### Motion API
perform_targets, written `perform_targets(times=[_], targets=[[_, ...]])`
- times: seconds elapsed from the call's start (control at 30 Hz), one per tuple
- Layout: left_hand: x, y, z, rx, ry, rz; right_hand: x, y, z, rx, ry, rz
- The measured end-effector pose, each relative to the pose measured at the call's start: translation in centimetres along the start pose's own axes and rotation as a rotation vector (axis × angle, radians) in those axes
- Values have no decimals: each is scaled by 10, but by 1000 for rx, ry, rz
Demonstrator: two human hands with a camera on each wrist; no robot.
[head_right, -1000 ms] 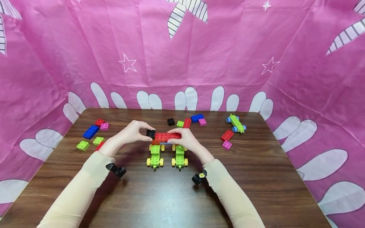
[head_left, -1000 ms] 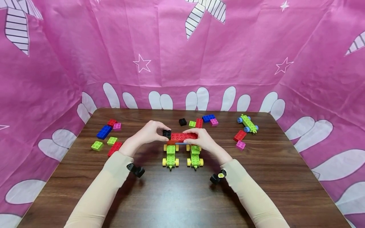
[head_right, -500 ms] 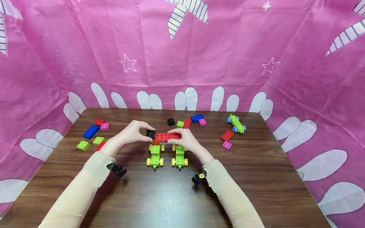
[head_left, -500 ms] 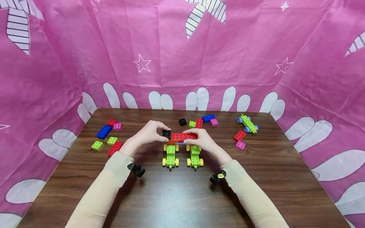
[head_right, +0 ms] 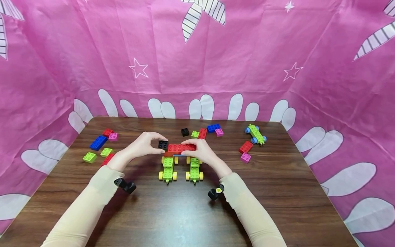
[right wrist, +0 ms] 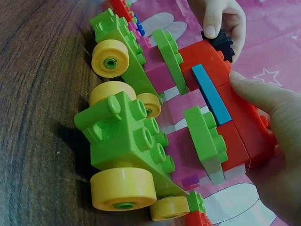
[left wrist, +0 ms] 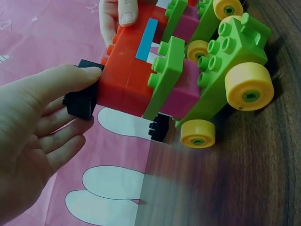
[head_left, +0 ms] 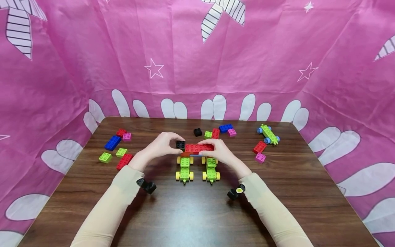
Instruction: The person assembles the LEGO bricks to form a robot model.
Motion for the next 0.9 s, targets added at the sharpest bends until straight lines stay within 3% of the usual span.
perform_targets(times=[0.27,0.6,0.9], targets=[[-3,2,-2,-8,12,-11,0,-6,-4,4,-11,-9],[-8,10,-7,29,-1,-48,13,-21,-16,21,2,3],[-15,13,-10,45,-47,-115,25,-30,-23,31,26,29]])
Point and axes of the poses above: each hand's wrist, its own z-axis towards the middle knuckle, its own y-axis out of the palm, x = y × z, the point moved 1 cm from there along z, towards the middle knuckle, and after that the axes turned 8 degrees about y, right-handed, at the moved point
